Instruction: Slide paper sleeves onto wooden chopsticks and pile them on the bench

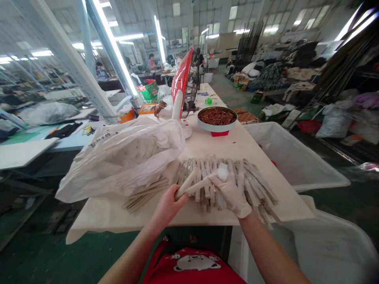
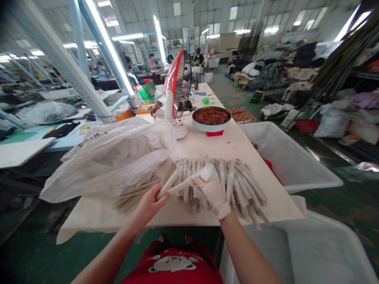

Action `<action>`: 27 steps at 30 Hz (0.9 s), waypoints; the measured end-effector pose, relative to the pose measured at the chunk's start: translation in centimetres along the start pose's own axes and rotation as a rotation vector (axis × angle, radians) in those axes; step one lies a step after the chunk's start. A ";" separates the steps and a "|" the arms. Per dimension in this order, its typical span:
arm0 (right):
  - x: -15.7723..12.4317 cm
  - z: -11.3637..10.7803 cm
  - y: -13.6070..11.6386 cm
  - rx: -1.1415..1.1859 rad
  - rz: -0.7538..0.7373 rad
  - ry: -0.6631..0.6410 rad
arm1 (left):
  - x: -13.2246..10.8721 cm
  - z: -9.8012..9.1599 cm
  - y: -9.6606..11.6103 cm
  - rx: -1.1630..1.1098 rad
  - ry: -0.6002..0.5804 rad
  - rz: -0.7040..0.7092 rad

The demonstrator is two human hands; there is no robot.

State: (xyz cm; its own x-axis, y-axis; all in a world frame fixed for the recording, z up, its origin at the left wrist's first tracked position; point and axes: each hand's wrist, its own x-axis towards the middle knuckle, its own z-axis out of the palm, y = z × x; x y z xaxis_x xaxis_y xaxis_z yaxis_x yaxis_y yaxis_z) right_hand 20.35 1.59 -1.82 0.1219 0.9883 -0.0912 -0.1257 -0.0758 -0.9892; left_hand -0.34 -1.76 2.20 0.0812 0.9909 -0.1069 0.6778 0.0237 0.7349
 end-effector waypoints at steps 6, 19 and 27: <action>-2.1 2.4 0.2 0.158 0.129 -0.202 | -0.1 2.1 0.4 -0.106 -0.036 0.088; -1.6 1.6 -0.9 0.394 0.161 -0.007 | 1.4 2.8 -0.5 -0.311 -0.128 0.015; -1.9 3.2 0.0 0.543 0.189 -0.033 | 2.1 3.6 -0.5 -0.281 -0.109 0.039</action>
State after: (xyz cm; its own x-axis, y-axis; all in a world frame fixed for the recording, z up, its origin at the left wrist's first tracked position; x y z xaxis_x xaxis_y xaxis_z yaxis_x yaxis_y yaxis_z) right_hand 16.96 0.16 -1.24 0.0186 0.9684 -0.2485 -0.6306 -0.1815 -0.7546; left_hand 2.16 -0.18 -0.80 0.1914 0.9722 -0.1351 0.4447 0.0369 0.8949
